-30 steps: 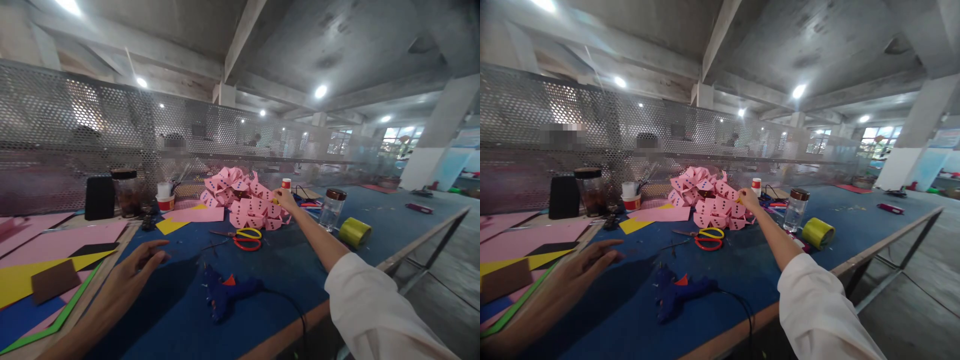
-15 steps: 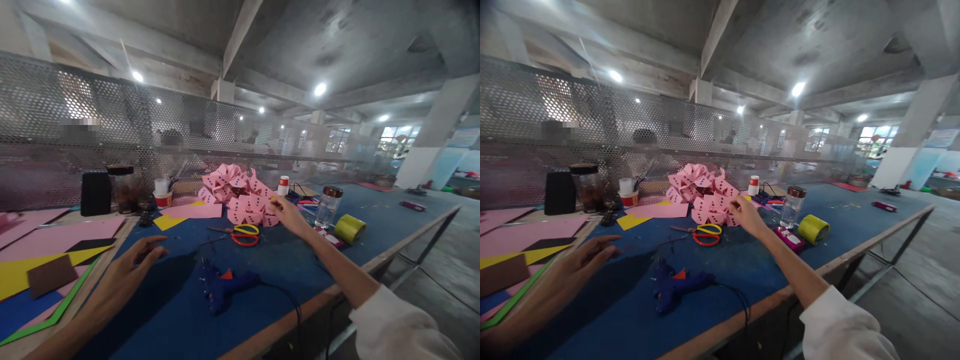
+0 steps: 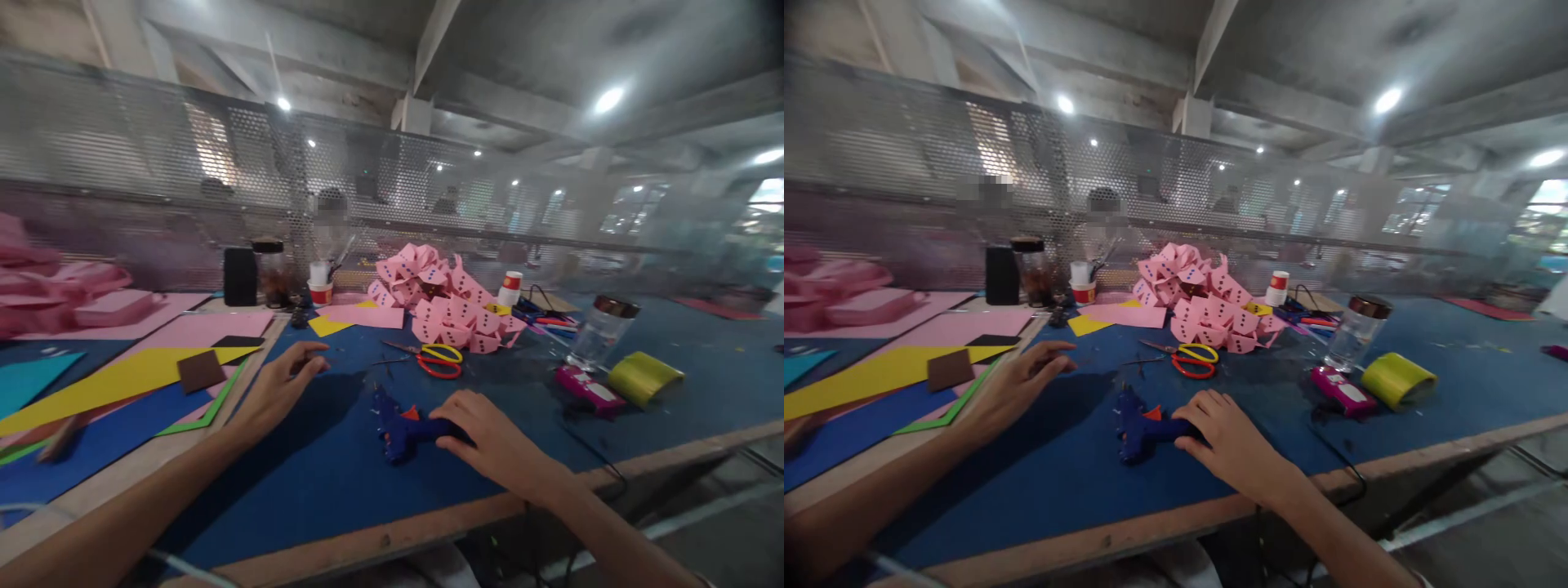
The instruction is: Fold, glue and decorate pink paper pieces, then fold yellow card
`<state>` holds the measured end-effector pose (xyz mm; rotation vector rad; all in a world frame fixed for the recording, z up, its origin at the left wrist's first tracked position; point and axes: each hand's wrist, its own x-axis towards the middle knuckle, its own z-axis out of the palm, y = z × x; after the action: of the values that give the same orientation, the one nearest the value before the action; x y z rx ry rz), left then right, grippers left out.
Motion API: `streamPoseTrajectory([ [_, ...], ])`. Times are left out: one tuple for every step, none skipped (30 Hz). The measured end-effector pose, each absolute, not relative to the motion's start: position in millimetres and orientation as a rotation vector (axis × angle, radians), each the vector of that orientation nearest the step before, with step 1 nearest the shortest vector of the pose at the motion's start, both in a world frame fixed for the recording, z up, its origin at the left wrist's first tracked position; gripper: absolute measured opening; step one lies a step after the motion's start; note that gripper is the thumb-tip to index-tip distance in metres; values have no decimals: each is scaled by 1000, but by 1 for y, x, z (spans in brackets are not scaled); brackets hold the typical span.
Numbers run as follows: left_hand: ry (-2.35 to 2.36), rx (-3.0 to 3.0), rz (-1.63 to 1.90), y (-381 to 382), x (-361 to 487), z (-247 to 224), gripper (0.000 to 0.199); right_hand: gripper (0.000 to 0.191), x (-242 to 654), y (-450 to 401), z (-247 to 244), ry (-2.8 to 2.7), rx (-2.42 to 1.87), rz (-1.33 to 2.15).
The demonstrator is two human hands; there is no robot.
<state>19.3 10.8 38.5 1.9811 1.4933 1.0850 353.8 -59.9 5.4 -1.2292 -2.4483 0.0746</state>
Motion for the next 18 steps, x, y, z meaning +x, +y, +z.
streamPoseTrajectory([
  [1474,1969,1094,11,19,38,48,26,354,-59,5,-2456,-1218,45],
  [1455,1964,1110,10,19,38,47,24,355,-59,4,-2464,-1204,13],
  [1444,1959,1113,10,18,37,45,24,357,-59,3,-2469,-1196,-16],
  [1439,1960,1122,10,18,37,43,25,361,-60,2,-2451,-1204,-61],
  [1435,1969,1125,10,17,36,42,25,367,-61,0,-2430,-1200,-112],
  [1438,1979,1124,10,17,36,40,26,374,-62,-3,-2385,-1210,-169],
  [1442,1987,1118,10,17,36,38,27,383,-63,-6,-2338,-1235,-211],
  [1450,1998,1109,10,16,35,37,29,394,-65,-10,-2279,-1285,-256],
  [1459,2010,1099,10,16,35,35,29,405,-67,-13,-2218,-1309,-318],
  [1468,2023,1091,10,16,34,34,30,418,-68,-17,-2169,-1340,-368],
  [1475,2037,1090,10,15,33,34,31,431,-70,-21,-2129,-1370,-406],
  [1480,2050,1090,11,15,32,33,34,444,-72,-25,-2091,-1400,-437],
  [1485,2064,1090,11,14,32,33,38,457,-73,-29,-2065,-1431,-463],
  [1488,2076,1094,12,14,31,32,41,469,-74,-32,-2033,-1466,-486],
  [1490,2084,1099,13,13,30,32,46,479,-75,-34,-2007,-1492,-505],
  [1495,2096,1103,14,12,30,31,50,488,-75,-37,-1995,-1514,-521],
  [1502,2109,1106,16,10,29,31,52,496,-75,-39,-1963,-1542,-548],
  [1514,2124,1110,17,8,28,31,56,502,-75,-41,-1949,-1565,-564],
])
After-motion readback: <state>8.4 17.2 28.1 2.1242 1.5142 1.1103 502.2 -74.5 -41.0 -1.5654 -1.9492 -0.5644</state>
